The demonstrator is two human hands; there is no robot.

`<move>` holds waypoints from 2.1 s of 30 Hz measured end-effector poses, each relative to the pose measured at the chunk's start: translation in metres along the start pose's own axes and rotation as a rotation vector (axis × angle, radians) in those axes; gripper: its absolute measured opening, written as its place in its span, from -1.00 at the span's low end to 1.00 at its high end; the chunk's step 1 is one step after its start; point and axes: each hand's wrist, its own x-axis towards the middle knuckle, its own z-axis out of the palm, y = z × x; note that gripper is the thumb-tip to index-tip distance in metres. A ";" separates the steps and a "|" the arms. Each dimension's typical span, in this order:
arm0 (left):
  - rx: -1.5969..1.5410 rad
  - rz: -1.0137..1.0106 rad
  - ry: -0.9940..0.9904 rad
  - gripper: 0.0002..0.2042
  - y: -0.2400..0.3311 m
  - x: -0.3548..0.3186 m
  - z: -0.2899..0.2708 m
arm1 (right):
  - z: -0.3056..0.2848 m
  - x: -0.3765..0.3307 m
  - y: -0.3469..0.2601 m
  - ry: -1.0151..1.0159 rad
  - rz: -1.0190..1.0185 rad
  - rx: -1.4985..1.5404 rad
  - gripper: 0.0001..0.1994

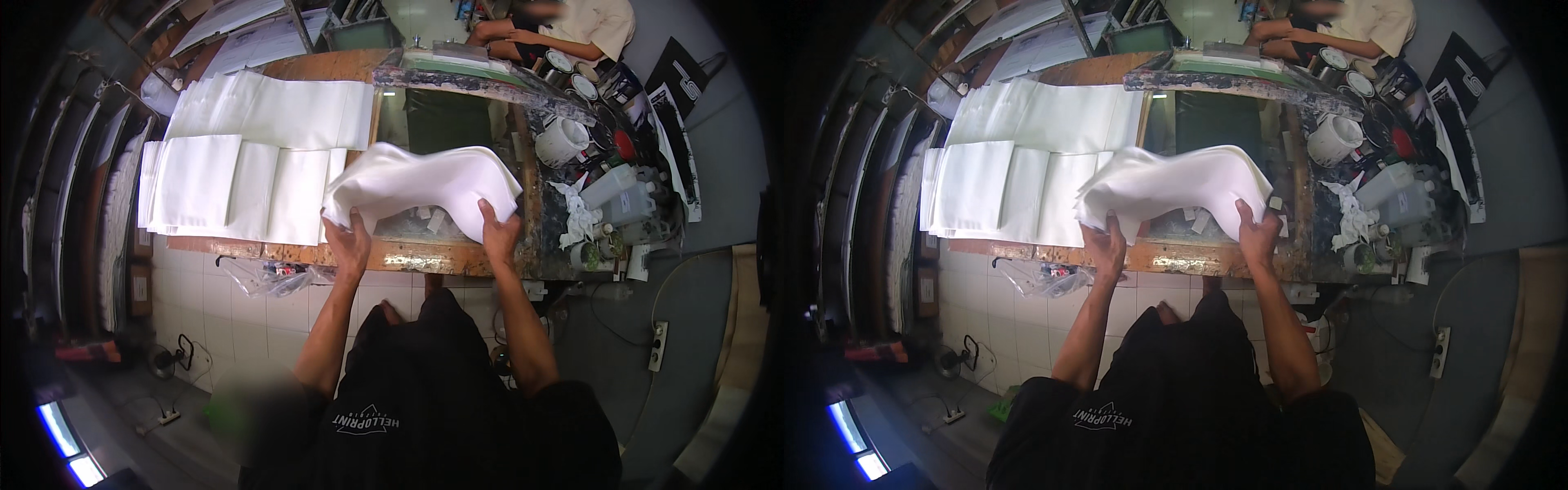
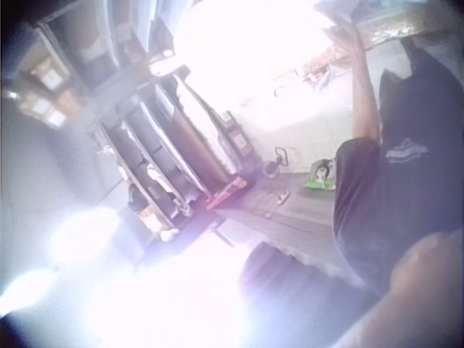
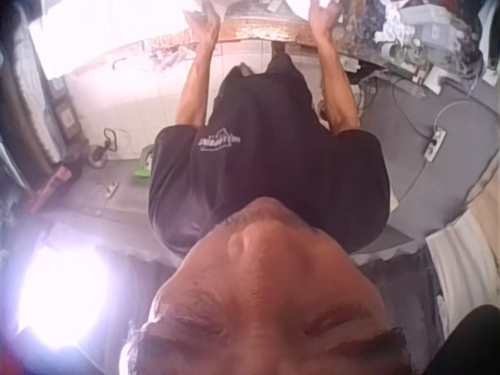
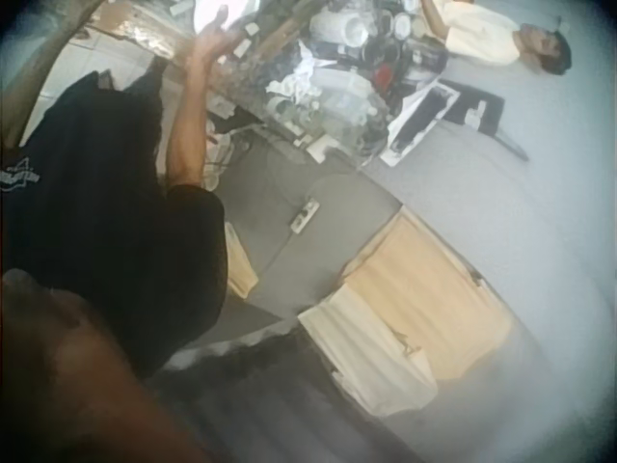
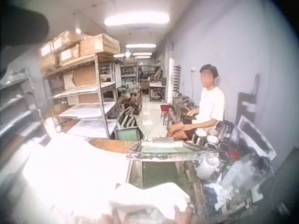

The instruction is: The person cleans a screen printing frame by hand, then applies masking tape to its edges. They pour a liquid from a bottle onto the frame and wipe it with a cloth. Finally, they place a white fabric sheet onto the frame and smooth it down.

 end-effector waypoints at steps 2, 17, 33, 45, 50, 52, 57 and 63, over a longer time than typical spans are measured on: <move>-0.057 0.060 0.038 -0.38 0.006 -0.009 -0.007 | -0.008 -0.019 -0.026 0.049 -0.019 0.042 -0.63; 0.166 0.050 0.023 -0.57 -0.073 -0.038 -0.024 | -0.027 -0.036 0.044 -0.110 -0.093 -0.116 -0.73; 0.209 -0.305 -0.363 -0.51 -0.056 0.232 0.088 | 0.039 0.230 0.060 -0.338 0.410 -0.026 -0.27; 0.470 -0.015 -0.408 -0.55 -0.144 0.258 0.123 | 0.054 0.258 0.110 -0.291 0.020 -0.712 -0.04; 0.535 0.086 -0.437 -0.65 -0.138 0.249 0.115 | 0.045 0.241 0.089 -0.367 0.068 -0.809 -0.21; 0.500 0.012 -0.433 -0.65 -0.140 0.248 0.115 | 0.043 0.237 0.093 -0.317 0.003 -0.810 -0.26; 0.524 0.061 -0.424 -0.72 -0.142 0.242 0.109 | 0.045 0.227 0.068 -0.348 0.082 -0.759 -0.30; 0.679 0.345 -0.397 -0.73 -0.131 0.237 0.118 | 0.044 0.225 0.095 -0.223 -0.111 -0.902 -0.44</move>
